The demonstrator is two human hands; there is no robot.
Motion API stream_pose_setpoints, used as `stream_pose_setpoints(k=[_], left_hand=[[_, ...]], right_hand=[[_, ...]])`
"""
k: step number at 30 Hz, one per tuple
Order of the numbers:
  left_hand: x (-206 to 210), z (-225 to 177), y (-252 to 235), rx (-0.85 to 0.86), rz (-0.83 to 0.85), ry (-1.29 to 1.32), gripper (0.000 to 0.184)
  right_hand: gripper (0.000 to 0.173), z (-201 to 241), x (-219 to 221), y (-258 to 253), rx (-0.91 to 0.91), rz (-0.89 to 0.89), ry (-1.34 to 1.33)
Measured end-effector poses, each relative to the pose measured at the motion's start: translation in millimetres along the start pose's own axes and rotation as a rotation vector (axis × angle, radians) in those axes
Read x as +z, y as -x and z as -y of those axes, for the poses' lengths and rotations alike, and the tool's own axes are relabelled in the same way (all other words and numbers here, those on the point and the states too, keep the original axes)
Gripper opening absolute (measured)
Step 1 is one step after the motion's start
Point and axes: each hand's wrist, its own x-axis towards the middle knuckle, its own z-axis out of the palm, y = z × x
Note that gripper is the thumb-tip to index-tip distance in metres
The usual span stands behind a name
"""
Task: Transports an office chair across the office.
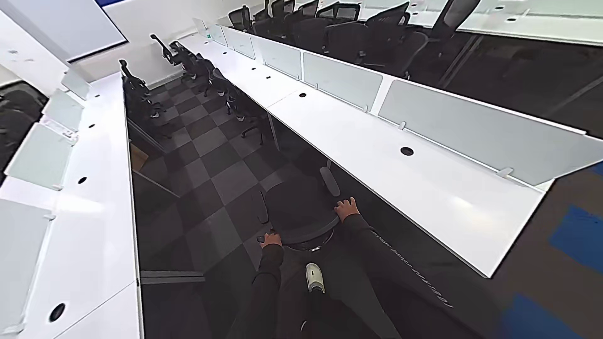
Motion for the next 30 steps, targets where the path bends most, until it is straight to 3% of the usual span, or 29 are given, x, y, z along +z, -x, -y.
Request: stream_pose_setpoints(k=[11,17,30], left_hand=[[-103,3,-130,0.068,-0.020,-0.012,0.072],[-163,15,-216,0.075,-0.044,0.036,0.064],[-329,86,-417,0.217,-0.072,-0.140,0.058]], right_hand=[[0.036,-5,-71,-147,-0.013,-0.030,-0.033],[0.037,10,-110,-213,0.007,-0.040,-0.071],[0.037,108,-189,-359,0.209,-0.013,-0.153]])
